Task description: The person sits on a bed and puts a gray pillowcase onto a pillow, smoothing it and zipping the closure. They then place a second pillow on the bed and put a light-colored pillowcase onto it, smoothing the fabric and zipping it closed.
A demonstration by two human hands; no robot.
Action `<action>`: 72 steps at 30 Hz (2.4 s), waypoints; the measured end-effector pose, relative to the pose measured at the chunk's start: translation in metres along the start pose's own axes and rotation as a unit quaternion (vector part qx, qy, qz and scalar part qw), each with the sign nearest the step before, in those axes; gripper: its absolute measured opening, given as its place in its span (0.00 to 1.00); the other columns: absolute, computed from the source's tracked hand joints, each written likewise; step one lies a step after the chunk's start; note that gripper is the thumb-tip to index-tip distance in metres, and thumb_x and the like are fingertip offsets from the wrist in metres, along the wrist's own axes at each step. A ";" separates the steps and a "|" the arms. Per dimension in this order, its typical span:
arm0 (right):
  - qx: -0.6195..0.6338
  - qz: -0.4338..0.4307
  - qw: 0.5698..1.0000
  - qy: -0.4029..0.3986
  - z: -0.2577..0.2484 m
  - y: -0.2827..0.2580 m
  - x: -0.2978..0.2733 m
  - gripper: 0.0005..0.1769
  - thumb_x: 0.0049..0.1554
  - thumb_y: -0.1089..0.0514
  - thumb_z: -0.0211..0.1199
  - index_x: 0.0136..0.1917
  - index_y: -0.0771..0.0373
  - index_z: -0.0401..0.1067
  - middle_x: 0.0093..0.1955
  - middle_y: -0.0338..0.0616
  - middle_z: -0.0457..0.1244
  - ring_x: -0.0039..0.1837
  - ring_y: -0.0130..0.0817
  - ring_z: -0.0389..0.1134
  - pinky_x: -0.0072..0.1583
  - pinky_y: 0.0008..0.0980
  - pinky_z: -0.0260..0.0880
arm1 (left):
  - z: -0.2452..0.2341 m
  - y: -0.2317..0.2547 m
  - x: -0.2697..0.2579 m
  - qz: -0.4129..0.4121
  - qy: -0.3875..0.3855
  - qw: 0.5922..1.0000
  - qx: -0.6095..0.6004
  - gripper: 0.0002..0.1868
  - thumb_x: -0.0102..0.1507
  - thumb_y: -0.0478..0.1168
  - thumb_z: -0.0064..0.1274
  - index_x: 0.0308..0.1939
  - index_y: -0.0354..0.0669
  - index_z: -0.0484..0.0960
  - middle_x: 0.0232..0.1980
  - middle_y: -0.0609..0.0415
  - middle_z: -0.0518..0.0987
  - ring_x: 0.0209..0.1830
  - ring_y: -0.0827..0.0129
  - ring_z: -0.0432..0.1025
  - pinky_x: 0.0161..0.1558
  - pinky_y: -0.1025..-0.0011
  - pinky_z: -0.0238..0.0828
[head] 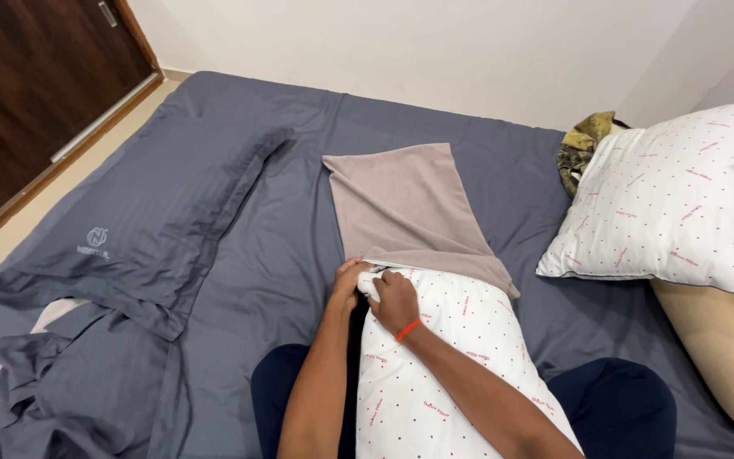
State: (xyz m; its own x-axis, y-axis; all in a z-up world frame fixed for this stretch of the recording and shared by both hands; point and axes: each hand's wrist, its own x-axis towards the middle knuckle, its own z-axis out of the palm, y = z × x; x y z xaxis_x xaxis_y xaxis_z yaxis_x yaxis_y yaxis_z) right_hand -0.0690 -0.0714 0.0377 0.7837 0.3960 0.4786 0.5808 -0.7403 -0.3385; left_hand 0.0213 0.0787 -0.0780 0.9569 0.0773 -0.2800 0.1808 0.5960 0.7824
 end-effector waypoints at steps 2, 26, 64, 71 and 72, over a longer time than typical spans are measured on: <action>0.024 0.000 0.999 0.034 -0.003 0.000 -0.002 0.20 0.44 0.58 0.73 0.51 0.65 0.78 0.44 0.47 0.64 0.47 0.47 0.66 0.49 0.45 0.68 | -0.003 0.000 -0.003 -0.003 -0.013 1.000 -0.021 0.08 0.58 0.33 0.60 0.41 0.41 0.81 0.36 0.54 0.81 0.34 0.69 0.76 0.39 0.70 0.74; -0.028 0.012 0.991 -0.128 -0.006 0.009 0.002 0.37 0.50 0.49 0.71 0.64 0.75 0.64 0.51 0.56 0.65 0.57 0.51 0.65 0.58 0.45 0.66 | 0.008 -0.009 -0.020 0.044 0.026 0.995 0.085 0.09 0.59 0.37 0.56 0.42 0.37 0.82 0.36 0.54 0.82 0.32 0.71 0.75 0.35 0.68 0.73; -0.153 -0.052 0.979 -0.126 0.016 0.005 -0.029 0.06 0.56 0.61 0.59 0.42 0.63 0.76 0.50 0.49 0.65 0.59 0.46 0.63 0.55 0.42 0.63 | 0.004 -0.027 -0.079 0.170 0.113 0.978 0.034 0.12 0.59 0.29 0.54 0.46 0.40 0.83 0.40 0.57 0.82 0.37 0.75 0.73 0.40 0.76 0.69; -0.082 -0.117 0.983 0.119 -0.047 0.004 -0.002 0.04 0.49 0.65 0.60 0.32 0.64 0.71 0.43 0.45 0.61 0.51 0.43 0.60 0.51 0.40 0.60 | 0.011 -0.024 -0.077 0.139 0.034 0.988 0.055 0.05 0.65 0.33 0.59 0.42 0.34 0.82 0.37 0.58 0.79 0.33 0.76 0.70 0.36 0.75 0.67; -0.074 -0.119 0.982 0.129 -0.051 0.006 0.003 0.05 0.49 0.64 0.60 0.32 0.64 0.70 0.43 0.45 0.60 0.50 0.43 0.60 0.51 0.40 0.60 | 0.014 -0.025 -0.074 0.157 0.015 0.985 0.067 0.06 0.67 0.35 0.58 0.41 0.33 0.82 0.36 0.59 0.79 0.32 0.77 0.68 0.35 0.76 0.65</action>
State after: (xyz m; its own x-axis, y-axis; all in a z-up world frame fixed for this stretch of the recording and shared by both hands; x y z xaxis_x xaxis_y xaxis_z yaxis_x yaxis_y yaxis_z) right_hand -0.0742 -0.1024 0.0791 0.5365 0.4317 0.7251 0.6881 -0.7212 -0.0798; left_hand -0.0510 0.0475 -0.0690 0.9634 0.2668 -0.0274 -0.0931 0.4283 0.8988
